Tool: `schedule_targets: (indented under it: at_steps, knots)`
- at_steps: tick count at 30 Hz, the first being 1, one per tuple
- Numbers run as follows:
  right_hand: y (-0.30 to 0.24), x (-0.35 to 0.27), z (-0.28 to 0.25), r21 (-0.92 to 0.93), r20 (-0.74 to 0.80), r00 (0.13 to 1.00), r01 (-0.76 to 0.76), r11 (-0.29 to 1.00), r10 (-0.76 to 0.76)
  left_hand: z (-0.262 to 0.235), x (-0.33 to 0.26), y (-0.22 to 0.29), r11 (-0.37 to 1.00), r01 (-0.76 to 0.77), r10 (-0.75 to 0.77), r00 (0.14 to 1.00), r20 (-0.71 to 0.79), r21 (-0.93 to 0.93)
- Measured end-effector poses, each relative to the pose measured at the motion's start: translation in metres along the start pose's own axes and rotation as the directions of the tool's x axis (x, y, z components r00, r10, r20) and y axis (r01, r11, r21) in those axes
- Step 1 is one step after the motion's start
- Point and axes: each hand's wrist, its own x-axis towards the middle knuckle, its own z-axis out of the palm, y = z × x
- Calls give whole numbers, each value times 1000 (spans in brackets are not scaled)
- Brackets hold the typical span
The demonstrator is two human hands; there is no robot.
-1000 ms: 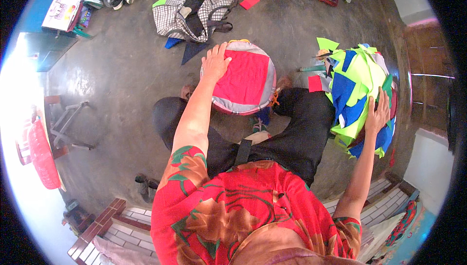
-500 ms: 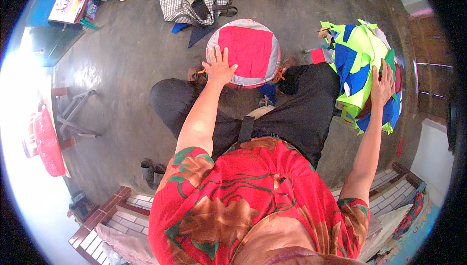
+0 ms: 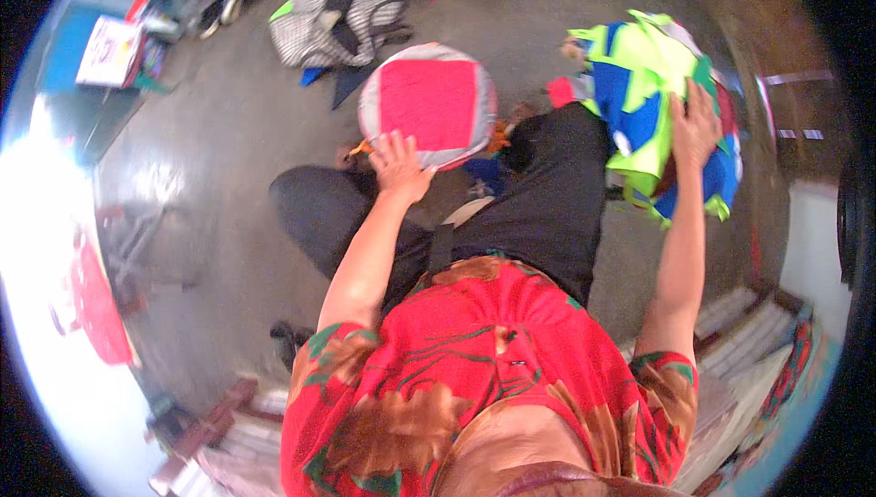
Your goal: The person assembles a colorful fabric cushion by layering and arranging various colored fabric pieces. They sit on the floor, handling the pieces with both hands, and place them onto a cushion base.
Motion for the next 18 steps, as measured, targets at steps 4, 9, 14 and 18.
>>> schedule_targets:
  at_steps: [4, 9, 14, 18]
  knots:
    - [-14, 1, -2, -63, -32, 999, -20, 998, 18, -8, -2, 11, 1000, 30, -30, 1000, -4, 5]
    - [-17, -2, -8, 34, -48, 998, -47, 998, 48, -16, -5, 26, 979, -187, 146, 927, -346, -87]
    - [-17, -4, -13, 33, -42, 998, -52, 998, 53, -3, -12, 36, 945, -327, 325, 944, -50, -22]
    - [-17, -4, -10, 8, -67, 997, -37, 999, 37, 1, -9, 35, 951, -309, 308, 951, -20, -13]
